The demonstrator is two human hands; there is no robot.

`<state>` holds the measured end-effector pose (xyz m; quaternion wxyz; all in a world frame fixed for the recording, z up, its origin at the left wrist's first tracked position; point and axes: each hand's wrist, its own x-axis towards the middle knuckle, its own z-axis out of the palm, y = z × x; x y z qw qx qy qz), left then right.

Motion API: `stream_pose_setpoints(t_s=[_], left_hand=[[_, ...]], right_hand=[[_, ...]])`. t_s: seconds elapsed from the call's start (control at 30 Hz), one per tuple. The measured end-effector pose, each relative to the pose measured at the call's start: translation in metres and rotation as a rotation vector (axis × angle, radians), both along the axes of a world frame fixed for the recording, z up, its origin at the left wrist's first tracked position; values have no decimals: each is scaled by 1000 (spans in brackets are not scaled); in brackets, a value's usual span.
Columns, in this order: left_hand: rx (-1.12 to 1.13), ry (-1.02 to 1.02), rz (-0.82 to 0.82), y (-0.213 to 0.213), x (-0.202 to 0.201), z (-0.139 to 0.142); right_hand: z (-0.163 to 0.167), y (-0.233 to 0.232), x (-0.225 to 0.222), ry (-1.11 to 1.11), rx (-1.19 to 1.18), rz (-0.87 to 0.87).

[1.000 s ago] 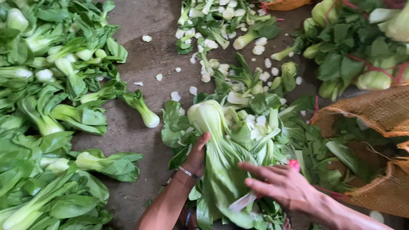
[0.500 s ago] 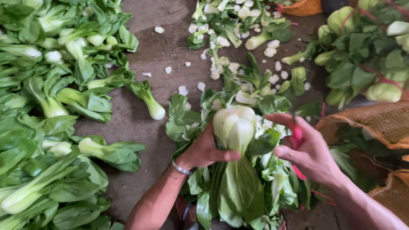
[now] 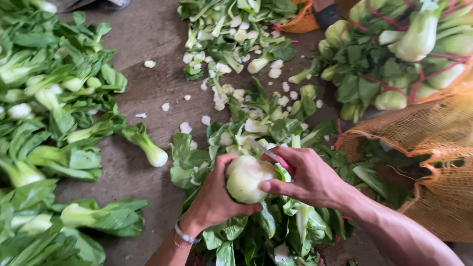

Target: The person sits on the floor trimming root ends and outer leaves from heads of bok choy using a small knife, dropping the trimmings aside and placing the trimmed heads into an orange mesh sack. They repeat this for one head at a time, occasionally tossing trimmed heads toward the sack.

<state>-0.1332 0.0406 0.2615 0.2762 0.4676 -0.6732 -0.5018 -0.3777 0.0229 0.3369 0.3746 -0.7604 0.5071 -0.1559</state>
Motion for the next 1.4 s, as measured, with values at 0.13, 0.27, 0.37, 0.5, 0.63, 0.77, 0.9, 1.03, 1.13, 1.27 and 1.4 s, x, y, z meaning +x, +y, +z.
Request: stream_pose_setpoints(t_s=[0.13, 0.27, 0.37, 0.5, 0.63, 0.77, 0.9, 1.03, 1.13, 1.27, 1.4], left_hand=[[-109, -58, 6, -1, 2, 5], [-209, -126, 38, -6, 6, 15], [-357, -215, -10, -12, 9, 31], [-265, -347, -94, -17, 10, 67], [-269, -344, -245, -32, 15, 112], [-152, -207, -389, -57, 12, 121], [-105, 304, -303, -72, 3, 78], [217, 750, -159, -83, -6, 33], [298, 921, -111, -92, -17, 18], [314, 874, 49, -94, -28, 14], [181, 780, -51, -83, -38, 9]], right_hand=[[-3, -3, -2, -125, -209, 150], [0, -1, -2, -116, -262, 187], [13, 4, -2, -92, -331, 211], [41, 10, -5, -2, -269, 178], [76, 13, -13, -47, -266, 145], [103, 15, -32, -76, -251, 118], [106, 17, -55, -53, -72, -5], [78, 12, -62, 62, 46, -412], [48, 7, -45, 7, 107, -535], [26, 7, -28, -88, -259, -467], [29, 7, -34, 83, -341, -326]])
